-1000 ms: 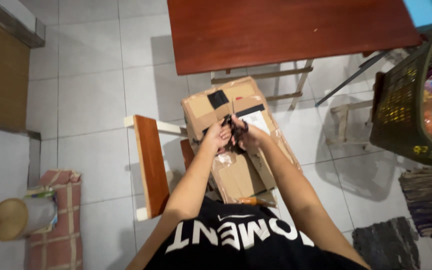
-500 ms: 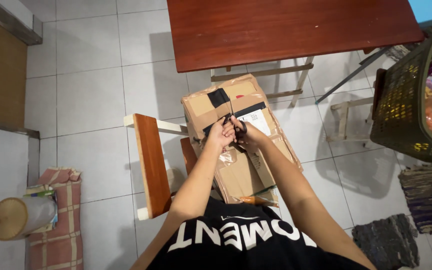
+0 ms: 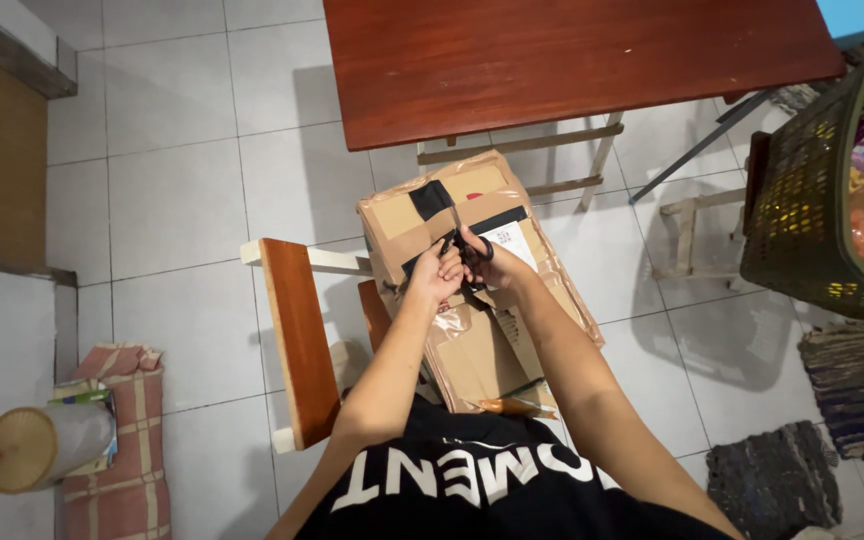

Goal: The person uses scissors to cut the tape and cardboard flaps of a sealed package placed on a chair. They open the box to reveal packaged food items inside, then continue to cut and remove the remaining cardboard flaps.

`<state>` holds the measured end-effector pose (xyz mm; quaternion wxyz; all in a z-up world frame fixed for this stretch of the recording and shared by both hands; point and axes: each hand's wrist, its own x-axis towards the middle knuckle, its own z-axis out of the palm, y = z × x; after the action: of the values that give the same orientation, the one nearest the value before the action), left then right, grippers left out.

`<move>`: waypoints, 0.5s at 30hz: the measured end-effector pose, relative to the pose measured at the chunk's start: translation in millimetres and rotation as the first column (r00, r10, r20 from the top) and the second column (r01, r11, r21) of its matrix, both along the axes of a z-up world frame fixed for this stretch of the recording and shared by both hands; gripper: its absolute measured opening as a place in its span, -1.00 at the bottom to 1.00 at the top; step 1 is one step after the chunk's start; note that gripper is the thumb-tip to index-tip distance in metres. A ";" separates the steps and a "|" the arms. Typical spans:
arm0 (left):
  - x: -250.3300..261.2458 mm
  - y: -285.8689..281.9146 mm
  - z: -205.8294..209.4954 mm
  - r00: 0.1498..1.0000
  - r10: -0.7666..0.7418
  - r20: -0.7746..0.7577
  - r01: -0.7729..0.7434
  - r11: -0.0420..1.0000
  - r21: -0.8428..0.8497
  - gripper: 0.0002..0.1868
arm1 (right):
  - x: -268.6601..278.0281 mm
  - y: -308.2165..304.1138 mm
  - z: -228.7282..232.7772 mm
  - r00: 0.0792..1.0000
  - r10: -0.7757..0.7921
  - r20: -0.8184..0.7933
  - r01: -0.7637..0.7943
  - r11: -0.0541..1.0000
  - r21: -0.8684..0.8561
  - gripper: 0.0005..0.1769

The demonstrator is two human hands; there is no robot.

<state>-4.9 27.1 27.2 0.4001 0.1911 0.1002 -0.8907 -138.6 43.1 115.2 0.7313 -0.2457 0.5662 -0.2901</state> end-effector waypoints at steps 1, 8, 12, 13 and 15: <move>-1.4 -2.9 -5.3 1.000 0.000 -0.001 0.000 1.000 -0.002 -0.59 | -1.6 0.4 0.3 1.000 0.000 -0.001 0.000 1.000 -0.002 -0.18; 3.7 -10.0 -29.5 0.999 -0.046 -0.003 0.046 0.998 -0.035 -0.62 | -8.4 2.9 -14.1 1.000 -0.014 -0.016 0.014 1.000 -0.023 -0.20; 10.9 -12.5 -21.0 0.996 -0.080 0.030 0.080 0.997 0.003 -0.64 | -17.0 -1.3 -27.6 0.999 0.029 -0.026 -0.030 0.998 -0.048 -0.15; 12.8 -14.3 -21.2 0.997 -0.076 0.031 0.076 0.997 0.001 -0.64 | -17.7 -2.8 -26.3 0.999 0.033 -0.026 -0.034 0.998 -0.051 -0.15; 15.8 -15.7 -22.5 0.994 -0.104 0.028 0.104 0.995 0.004 -0.64 | -19.7 -3.6 -24.6 0.999 0.033 -0.033 -0.034 0.999 -0.037 -0.20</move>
<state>10.9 11.4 4.7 0.3542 0.2091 0.0855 -0.9075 -158.3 39.5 90.6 0.7221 -0.2735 0.5683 -0.2842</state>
